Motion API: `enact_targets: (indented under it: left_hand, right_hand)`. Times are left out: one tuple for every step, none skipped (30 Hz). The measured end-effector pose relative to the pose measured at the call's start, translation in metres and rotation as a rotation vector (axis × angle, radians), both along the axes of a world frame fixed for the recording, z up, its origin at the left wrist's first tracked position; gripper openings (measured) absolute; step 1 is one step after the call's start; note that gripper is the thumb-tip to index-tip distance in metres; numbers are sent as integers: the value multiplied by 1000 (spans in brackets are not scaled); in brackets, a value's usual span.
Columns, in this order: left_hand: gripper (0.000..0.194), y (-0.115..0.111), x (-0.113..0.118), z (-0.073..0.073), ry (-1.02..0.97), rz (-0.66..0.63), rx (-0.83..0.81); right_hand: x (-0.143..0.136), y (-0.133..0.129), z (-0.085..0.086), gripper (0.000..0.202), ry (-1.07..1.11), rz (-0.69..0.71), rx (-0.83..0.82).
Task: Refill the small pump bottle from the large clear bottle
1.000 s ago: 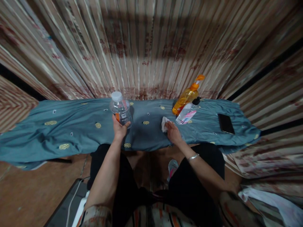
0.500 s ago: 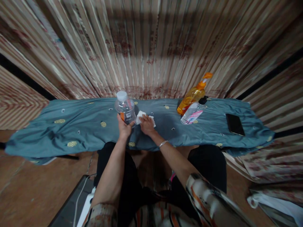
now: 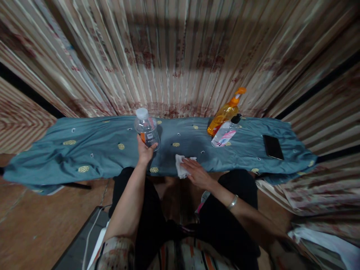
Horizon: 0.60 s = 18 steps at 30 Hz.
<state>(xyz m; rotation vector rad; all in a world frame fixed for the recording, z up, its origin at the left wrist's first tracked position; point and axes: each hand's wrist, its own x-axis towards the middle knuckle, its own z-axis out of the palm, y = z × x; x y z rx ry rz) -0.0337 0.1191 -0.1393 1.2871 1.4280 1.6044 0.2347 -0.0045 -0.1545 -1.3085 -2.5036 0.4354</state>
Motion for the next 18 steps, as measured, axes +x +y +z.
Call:
enact_targets:
  left_hand:
    - [91, -1, 0, 1, -17, 2, 4]
    - [89, -1, 1, 2, -35, 4, 8]
    - [88, -1, 1, 3, -49, 5, 11]
    - [88, -1, 1, 4, -57, 2, 11]
    - [88, -1, 1, 3, -58, 1, 6]
    - [89, -1, 1, 3, -51, 4, -4]
    - [90, -1, 1, 3, -40, 10, -15]
    - [90, -1, 0, 2, -28, 15, -25]
    - [90, -2, 0, 2, -16, 19, -30]
    - [89, -2, 0, 2, -9, 23, -30]
    - [88, -2, 0, 2, -5, 24, -26]
    - [88, -3, 0, 2, -6, 22, -21]
    - [88, -3, 0, 2, -7, 17, -19]
    - [88, -4, 0, 2, -5, 12, -19]
    - [88, -4, 0, 2, -1, 6, -21]
    - [88, -4, 0, 1, 4, -2, -22]
    - [88, -4, 1, 1, 8, -7, -23]
    - [88, -4, 1, 0, 10, -7, -21]
  right_hand:
    - [20, 0, -1, 60, -22, -66, 20]
    - [40, 0, -2, 59, -49, -138, 37]
    - [58, 2, -3, 58, -78, -217, 52]
    - [74, 4, -3, 57, -106, -299, 67]
    - [86, 7, -3, 55, -131, -367, 76]
    - [94, 11, -3, 54, -151, -424, 80]
    - [96, 16, -3, 53, -165, -469, 79]
    - [94, 21, -2, 53, -170, -509, 73]
    - [88, 28, -2, 52, -169, -545, 65]
    - [78, 36, -1, 51, -162, -577, 56]
    - [66, 46, 0, 51, -153, -605, 49]
    - [53, 58, 1, 51, -145, -623, 43]
    - [39, 70, 3, 51, -138, -630, 40]
    - [25, 84, 5, 50, -133, -630, 37]
    - [12, 97, 7, 50, -130, -630, 33]
    - [-1, 109, 9, 49, -127, -631, 26]
    - [-14, 120, 11, 49, -124, -629, 18]
    - [-26, 128, 12, 49, -121, -620, 10]
